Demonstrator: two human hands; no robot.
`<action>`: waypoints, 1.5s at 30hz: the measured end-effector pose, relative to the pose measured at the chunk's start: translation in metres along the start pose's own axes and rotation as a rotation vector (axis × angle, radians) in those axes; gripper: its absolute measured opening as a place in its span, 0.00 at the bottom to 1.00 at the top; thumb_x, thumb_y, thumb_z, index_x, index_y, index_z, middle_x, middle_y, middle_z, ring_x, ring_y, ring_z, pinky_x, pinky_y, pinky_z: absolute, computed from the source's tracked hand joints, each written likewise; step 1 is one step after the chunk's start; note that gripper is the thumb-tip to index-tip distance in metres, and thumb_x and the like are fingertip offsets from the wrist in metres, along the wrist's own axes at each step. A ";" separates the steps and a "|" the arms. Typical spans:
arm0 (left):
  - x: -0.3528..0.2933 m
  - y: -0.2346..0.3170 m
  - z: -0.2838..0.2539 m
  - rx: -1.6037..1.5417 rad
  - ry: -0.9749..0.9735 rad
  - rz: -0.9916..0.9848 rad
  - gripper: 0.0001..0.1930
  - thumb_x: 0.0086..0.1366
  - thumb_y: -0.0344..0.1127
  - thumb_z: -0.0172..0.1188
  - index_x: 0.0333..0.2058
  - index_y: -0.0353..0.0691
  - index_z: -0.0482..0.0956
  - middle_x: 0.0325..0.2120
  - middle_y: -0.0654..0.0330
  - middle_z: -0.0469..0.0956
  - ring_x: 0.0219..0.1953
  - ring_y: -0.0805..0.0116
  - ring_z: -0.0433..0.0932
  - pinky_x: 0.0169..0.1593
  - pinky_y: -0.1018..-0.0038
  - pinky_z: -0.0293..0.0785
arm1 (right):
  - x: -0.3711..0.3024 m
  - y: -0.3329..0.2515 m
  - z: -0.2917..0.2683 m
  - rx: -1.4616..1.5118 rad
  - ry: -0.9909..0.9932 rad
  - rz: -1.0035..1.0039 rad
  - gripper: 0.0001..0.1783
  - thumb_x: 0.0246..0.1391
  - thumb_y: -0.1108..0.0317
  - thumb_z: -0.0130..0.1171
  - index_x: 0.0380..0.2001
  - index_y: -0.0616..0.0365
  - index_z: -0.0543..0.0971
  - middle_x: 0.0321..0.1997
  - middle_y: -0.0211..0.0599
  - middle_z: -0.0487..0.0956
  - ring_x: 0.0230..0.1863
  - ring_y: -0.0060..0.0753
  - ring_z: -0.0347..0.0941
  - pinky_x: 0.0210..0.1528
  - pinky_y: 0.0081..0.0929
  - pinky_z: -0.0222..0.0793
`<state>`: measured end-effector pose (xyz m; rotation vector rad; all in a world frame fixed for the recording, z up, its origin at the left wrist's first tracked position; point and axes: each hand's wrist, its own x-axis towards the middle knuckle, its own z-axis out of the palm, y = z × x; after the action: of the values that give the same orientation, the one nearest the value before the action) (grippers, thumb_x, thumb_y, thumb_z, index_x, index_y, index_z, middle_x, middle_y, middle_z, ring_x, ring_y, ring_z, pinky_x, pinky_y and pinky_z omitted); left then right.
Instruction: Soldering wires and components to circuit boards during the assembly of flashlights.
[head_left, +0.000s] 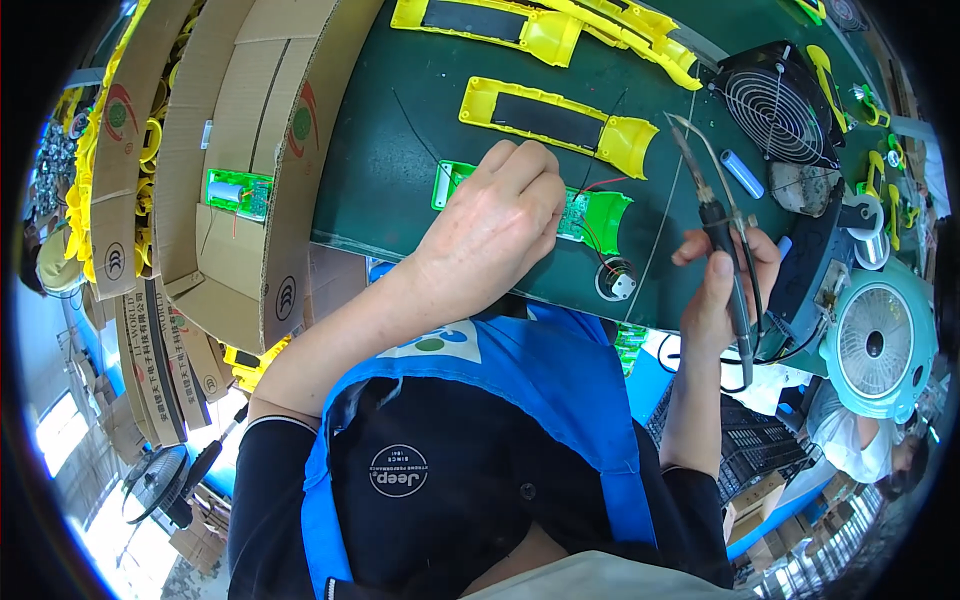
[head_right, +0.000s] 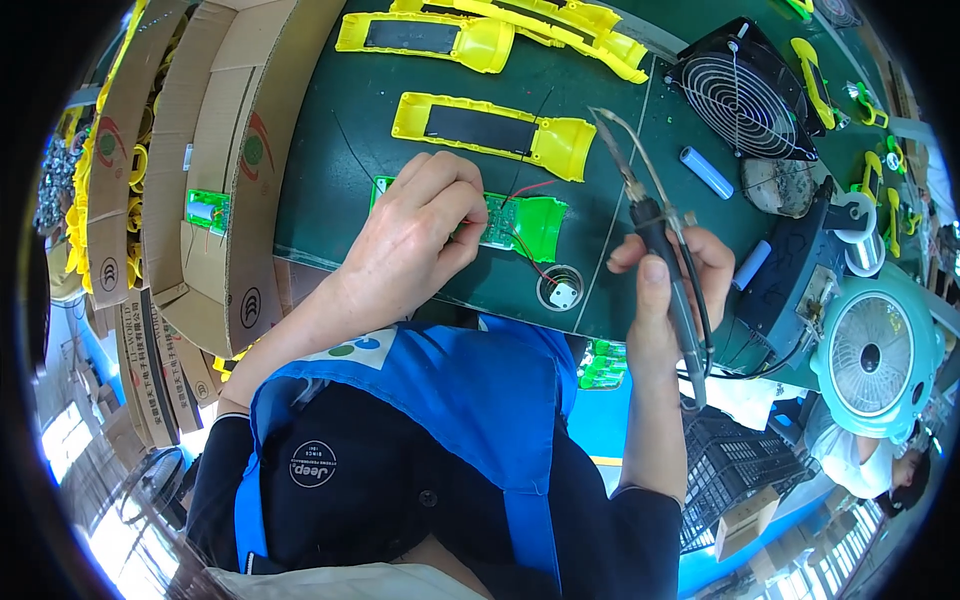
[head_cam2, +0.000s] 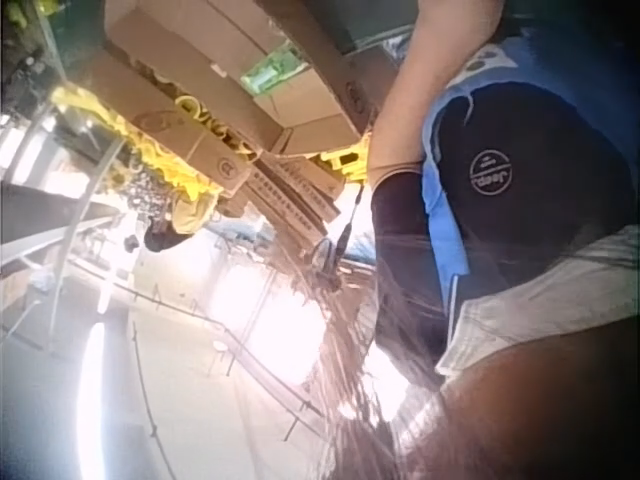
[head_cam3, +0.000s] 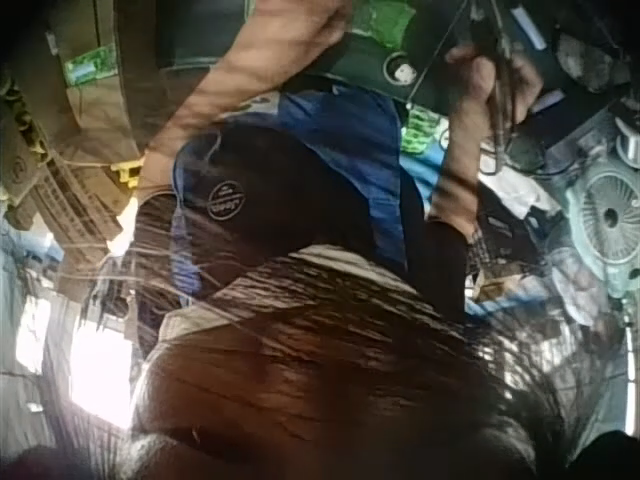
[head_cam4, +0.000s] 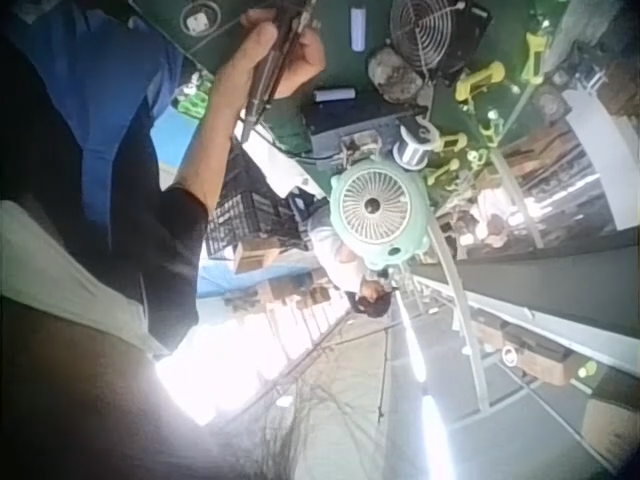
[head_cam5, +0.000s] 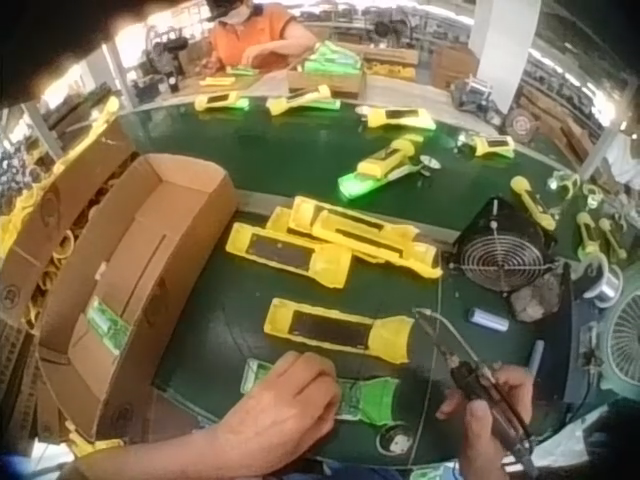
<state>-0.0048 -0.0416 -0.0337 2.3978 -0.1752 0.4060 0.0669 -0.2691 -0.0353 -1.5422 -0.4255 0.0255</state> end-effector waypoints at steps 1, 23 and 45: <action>0.000 0.000 0.000 -0.002 0.000 0.001 0.11 0.47 0.19 0.62 0.27 0.36 0.71 0.35 0.55 0.71 0.38 0.56 0.72 0.40 0.66 0.73 | 0.005 0.002 0.003 -0.011 -0.040 -0.017 0.20 0.60 0.62 0.58 0.47 0.60 0.64 0.31 0.47 0.78 0.30 0.31 0.76 0.37 0.27 0.73; 0.040 -0.024 -0.005 -0.720 -0.093 -0.505 0.06 0.61 0.27 0.59 0.35 0.31 0.77 0.29 0.62 0.79 0.32 0.79 0.78 0.38 0.83 0.73 | 0.029 0.039 0.021 -0.073 -0.196 -0.126 0.19 0.57 0.73 0.60 0.48 0.60 0.66 0.39 0.42 0.78 0.37 0.34 0.81 0.40 0.27 0.77; 0.061 -0.043 -0.036 0.236 -0.293 0.065 0.02 0.55 0.30 0.63 0.27 0.42 0.78 0.36 0.62 0.69 0.44 0.63 0.69 0.48 0.68 0.63 | 0.043 0.013 0.007 0.029 -0.199 0.465 0.15 0.55 0.62 0.58 0.38 0.63 0.71 0.25 0.39 0.77 0.23 0.24 0.71 0.27 0.21 0.67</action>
<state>0.0540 0.0133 -0.0140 2.6822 -0.3546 0.1055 0.1080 -0.2495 -0.0377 -1.5865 -0.2129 0.5473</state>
